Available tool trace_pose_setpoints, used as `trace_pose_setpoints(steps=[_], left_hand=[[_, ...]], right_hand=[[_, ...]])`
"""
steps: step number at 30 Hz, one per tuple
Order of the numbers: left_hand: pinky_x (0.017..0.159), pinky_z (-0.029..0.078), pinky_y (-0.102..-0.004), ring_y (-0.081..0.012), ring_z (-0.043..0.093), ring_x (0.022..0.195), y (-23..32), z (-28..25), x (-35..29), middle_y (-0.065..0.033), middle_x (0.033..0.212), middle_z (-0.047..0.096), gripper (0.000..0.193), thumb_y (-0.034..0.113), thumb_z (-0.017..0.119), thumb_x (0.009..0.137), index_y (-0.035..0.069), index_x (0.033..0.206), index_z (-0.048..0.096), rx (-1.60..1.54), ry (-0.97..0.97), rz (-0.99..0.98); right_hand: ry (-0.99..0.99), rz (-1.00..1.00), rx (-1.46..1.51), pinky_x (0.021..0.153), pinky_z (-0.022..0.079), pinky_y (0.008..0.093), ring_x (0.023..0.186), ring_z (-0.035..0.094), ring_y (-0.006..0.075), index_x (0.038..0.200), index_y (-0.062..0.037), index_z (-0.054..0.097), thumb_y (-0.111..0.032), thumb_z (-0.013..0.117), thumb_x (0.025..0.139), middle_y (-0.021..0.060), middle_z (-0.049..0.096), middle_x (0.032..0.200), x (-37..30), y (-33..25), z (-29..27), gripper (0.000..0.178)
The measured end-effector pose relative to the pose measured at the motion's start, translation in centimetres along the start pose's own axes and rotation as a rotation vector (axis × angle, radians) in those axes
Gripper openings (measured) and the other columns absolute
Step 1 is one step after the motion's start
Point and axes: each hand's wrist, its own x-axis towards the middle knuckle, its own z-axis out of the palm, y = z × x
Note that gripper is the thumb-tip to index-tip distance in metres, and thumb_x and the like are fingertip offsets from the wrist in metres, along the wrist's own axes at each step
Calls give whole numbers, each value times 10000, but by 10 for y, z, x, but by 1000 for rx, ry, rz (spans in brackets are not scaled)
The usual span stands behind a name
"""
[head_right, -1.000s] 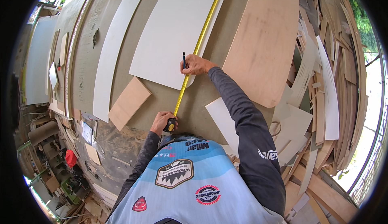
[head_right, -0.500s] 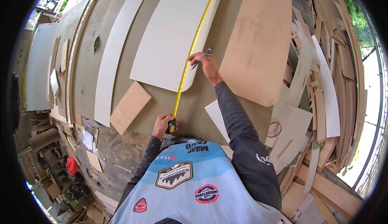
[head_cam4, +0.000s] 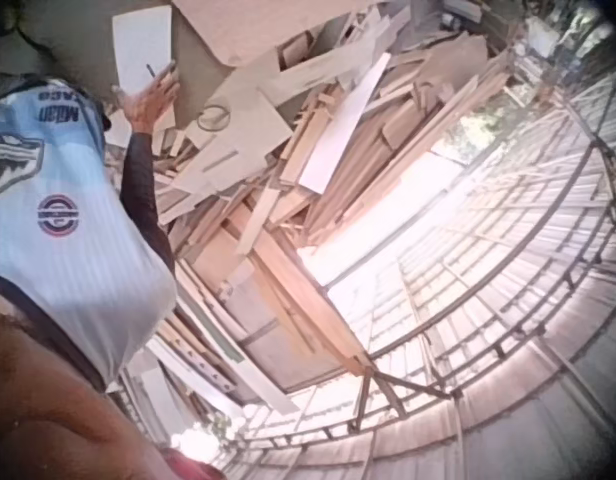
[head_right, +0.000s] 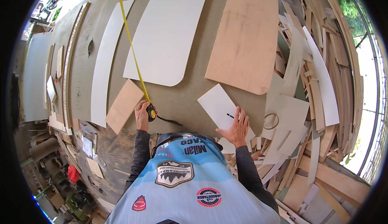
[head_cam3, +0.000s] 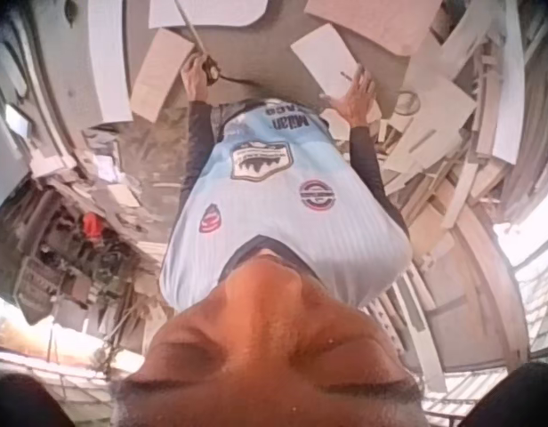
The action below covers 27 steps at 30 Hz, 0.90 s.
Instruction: The person measures and marks wooden boards on a workbench using a measuring tape and a pencil, turning the boards over to mark different sides and checking their dimensions.
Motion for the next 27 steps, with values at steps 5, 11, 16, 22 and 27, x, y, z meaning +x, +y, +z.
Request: trace_pose_setpoints(steps=[5, 11, 16, 22, 27], left_hand=[[522, 513, -290, -150, 628, 568, -21, -22, -16, -84, 697, 657, 183, 125, 571, 948, -13, 869, 661, 178, 67, 74], [579, 481, -272, -99, 611, 643, -44, -41, -47, -51, 708, 659, 209, 137, 583, 953, -35, 900, 690, 393, 132, 167], [609, 481, -302, -119, 600, 648, -51, -59, -66, -67, 698, 633, 189, 161, 602, 952, 3, 928, 703, 574, 205, 223], [728, 512, -441, -374, 677, 823, -41, -40, -76, -155, 885, 703, 234, 303, 632, 960, 94, 1064, 634, 1019, 139, 345], [848, 497, -459, -343, 611, 1037, -35, -14, -78, -149, 1091, 634, 401, 332, 703, 877, 60, 1154, 602, 1279, 98, 367]], right_hand=[[-12, -21, 41, 1087, 338, 518, 1224, 414, 397, 1526, -22, 276, -372, 911, 489, 196, 389, 1398, 7, -1, 2, 1265], [23, -253, 85, 1091, 345, 498, 1234, 423, 383, 1516, -30, 326, -298, 880, 471, 179, 418, 1352, 25, -27, -10, 1213], [-41, -480, 110, 1101, 356, 494, 1223, 447, 375, 1517, -40, 356, -297, 871, 467, 167, 435, 1356, 69, -60, -10, 1197], [-138, -607, 85, 1099, 361, 503, 1235, 431, 350, 1544, -50, 315, -292, 881, 472, 146, 418, 1367, 114, -104, -2, 1236], [-147, -594, 77, 1075, 369, 511, 1225, 424, 345, 1568, -58, 283, -301, 895, 480, 143, 403, 1380, 127, -121, 10, 1272]])
